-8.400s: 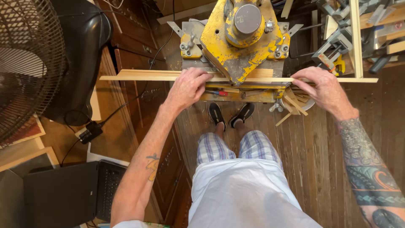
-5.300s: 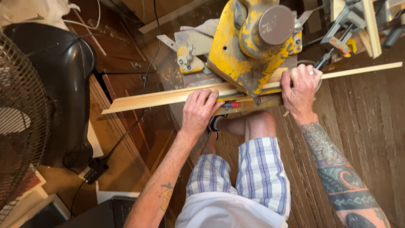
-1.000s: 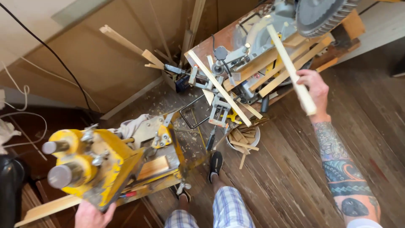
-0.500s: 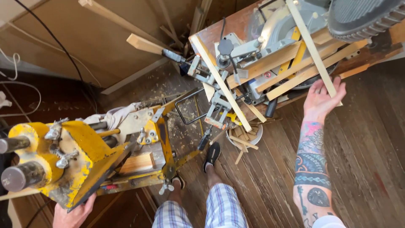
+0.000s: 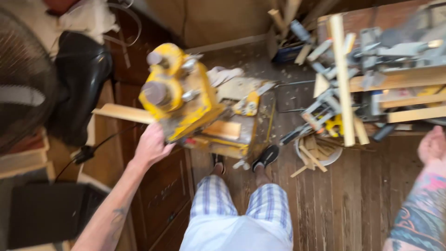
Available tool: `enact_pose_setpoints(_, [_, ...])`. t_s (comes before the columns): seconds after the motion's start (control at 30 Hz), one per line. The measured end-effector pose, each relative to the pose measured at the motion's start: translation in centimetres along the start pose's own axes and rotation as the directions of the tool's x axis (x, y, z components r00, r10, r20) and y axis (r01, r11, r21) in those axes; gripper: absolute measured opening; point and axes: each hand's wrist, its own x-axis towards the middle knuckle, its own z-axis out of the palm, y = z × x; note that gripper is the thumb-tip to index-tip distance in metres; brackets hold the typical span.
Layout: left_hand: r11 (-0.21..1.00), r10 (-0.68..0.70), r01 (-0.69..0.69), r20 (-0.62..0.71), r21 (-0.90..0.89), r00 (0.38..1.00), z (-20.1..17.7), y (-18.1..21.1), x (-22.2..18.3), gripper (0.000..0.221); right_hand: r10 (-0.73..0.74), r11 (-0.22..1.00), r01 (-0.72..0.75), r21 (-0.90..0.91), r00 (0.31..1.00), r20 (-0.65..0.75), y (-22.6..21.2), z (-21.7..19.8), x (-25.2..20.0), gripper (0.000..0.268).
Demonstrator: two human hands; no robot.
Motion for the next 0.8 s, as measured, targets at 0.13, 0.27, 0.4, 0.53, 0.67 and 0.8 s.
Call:
enact_pose_setpoints(0.13, [0.997, 0.061, -0.064, -0.071, -0.037, 0.996, -2.3, 0.2, 0.9, 0.032, -0.053, 0.892, 0.145, -0.429, 0.974, 0.220, 10.6, 3.3, -18.4, 0.034])
enact_pose_setpoints(0.27, [0.992, 0.044, -0.034, 0.074, -0.124, 0.996, -2.2, -2.2, 0.5, 0.029, 0.072, 0.118, 0.641, -0.759, 0.757, 0.650, 28.3, 10.4, -48.1, 0.015])
enact_pose_setpoints(0.4, [0.925, 0.036, 0.059, 0.241, -0.376, 0.970, -4.7, -4.5, 2.0, 0.026, 0.514, -0.133, 0.941, -0.312, 0.334, 0.790, 43.5, 10.9, -63.3, 0.012])
enact_pose_setpoints(0.53, [0.892, 0.121, 0.018, 0.277, -0.453, 0.953, -3.2, -7.6, 2.1, 0.028, 0.578, -0.343, 0.928, -0.142, 0.328, 0.748, 52.2, 6.8, -66.1, 0.011])
enact_pose_setpoints(0.67, [0.862, 0.198, -0.043, 0.257, -0.504, 0.946, -2.7, -9.4, 3.5, 0.025, 0.348, -0.434, 0.875, -0.217, 0.384, 0.855, 55.3, 4.9, -66.1, 0.011])
enact_pose_setpoints(0.8, [0.847, 0.209, -0.047, 0.252, -0.529, 0.945, -0.8, -10.4, 3.0, 0.022, 0.230, -0.428, 0.856, -0.292, 0.415, 0.880, 54.1, 4.7, -68.2, 0.007])
